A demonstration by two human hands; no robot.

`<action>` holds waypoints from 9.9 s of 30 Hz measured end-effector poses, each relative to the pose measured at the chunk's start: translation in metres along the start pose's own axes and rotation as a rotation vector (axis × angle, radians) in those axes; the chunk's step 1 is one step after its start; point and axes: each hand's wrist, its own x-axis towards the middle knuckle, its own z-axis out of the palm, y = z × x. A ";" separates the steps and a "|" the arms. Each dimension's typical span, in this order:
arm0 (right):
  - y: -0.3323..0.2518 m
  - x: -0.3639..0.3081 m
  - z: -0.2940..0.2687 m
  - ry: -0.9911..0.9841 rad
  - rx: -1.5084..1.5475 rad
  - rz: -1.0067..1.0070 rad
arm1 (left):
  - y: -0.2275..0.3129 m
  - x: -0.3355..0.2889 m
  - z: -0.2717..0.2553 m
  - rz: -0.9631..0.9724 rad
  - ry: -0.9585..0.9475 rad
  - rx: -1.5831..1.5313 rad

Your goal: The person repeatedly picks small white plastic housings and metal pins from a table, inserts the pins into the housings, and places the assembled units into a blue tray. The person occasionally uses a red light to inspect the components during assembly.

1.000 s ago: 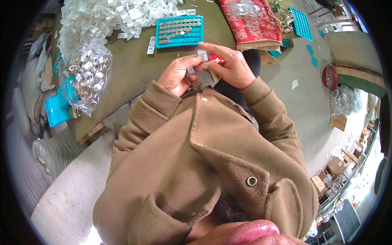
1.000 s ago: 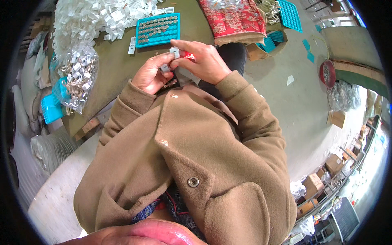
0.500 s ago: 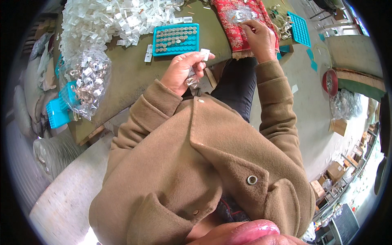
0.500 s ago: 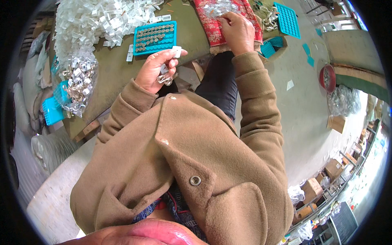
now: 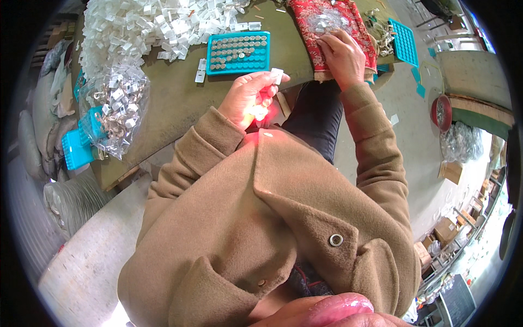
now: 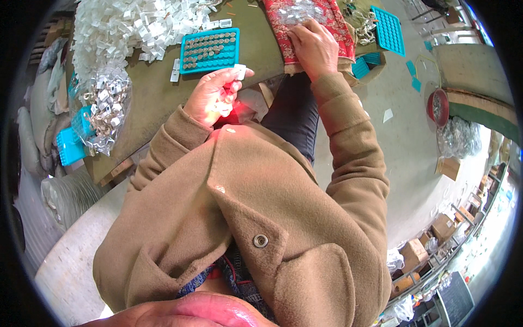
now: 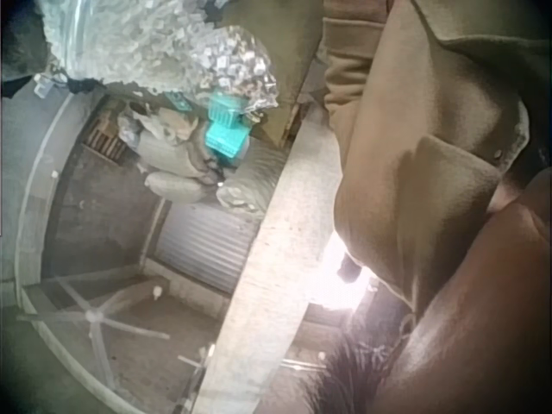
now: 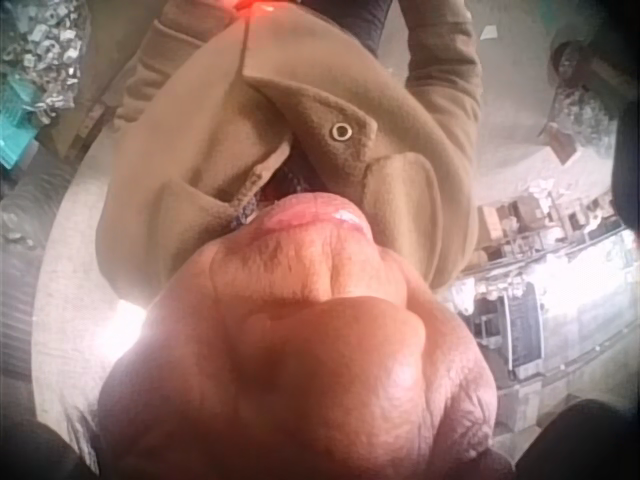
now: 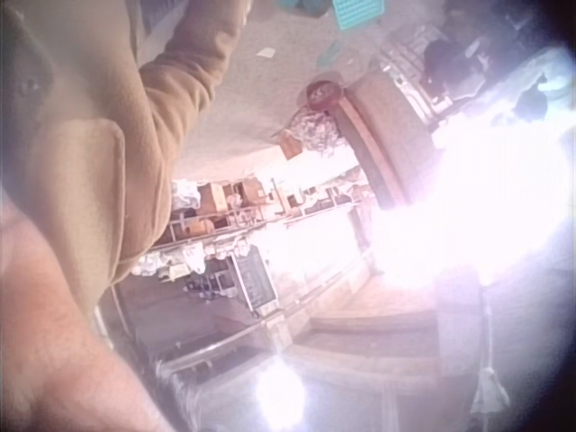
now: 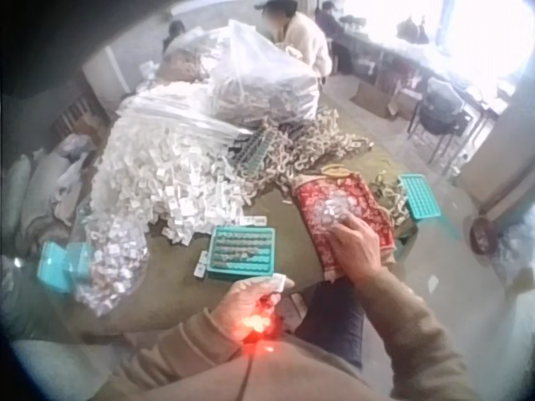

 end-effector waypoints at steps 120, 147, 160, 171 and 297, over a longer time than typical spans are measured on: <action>-0.086 0.102 0.036 -0.305 0.806 0.182 | 0.053 0.002 -0.039 0.304 0.149 -0.125; -0.170 0.043 0.019 -0.243 1.618 0.548 | 0.044 -0.053 -0.073 0.469 -0.184 -0.243; -0.214 0.016 0.024 0.028 1.132 0.138 | 0.025 -0.047 -0.063 0.350 0.008 -0.534; -0.211 0.017 0.014 0.005 1.180 0.292 | 0.027 -0.059 -0.070 0.315 0.008 -0.521; -0.178 -0.012 -0.001 -0.327 1.221 0.274 | 0.023 -0.060 -0.038 0.626 0.462 0.365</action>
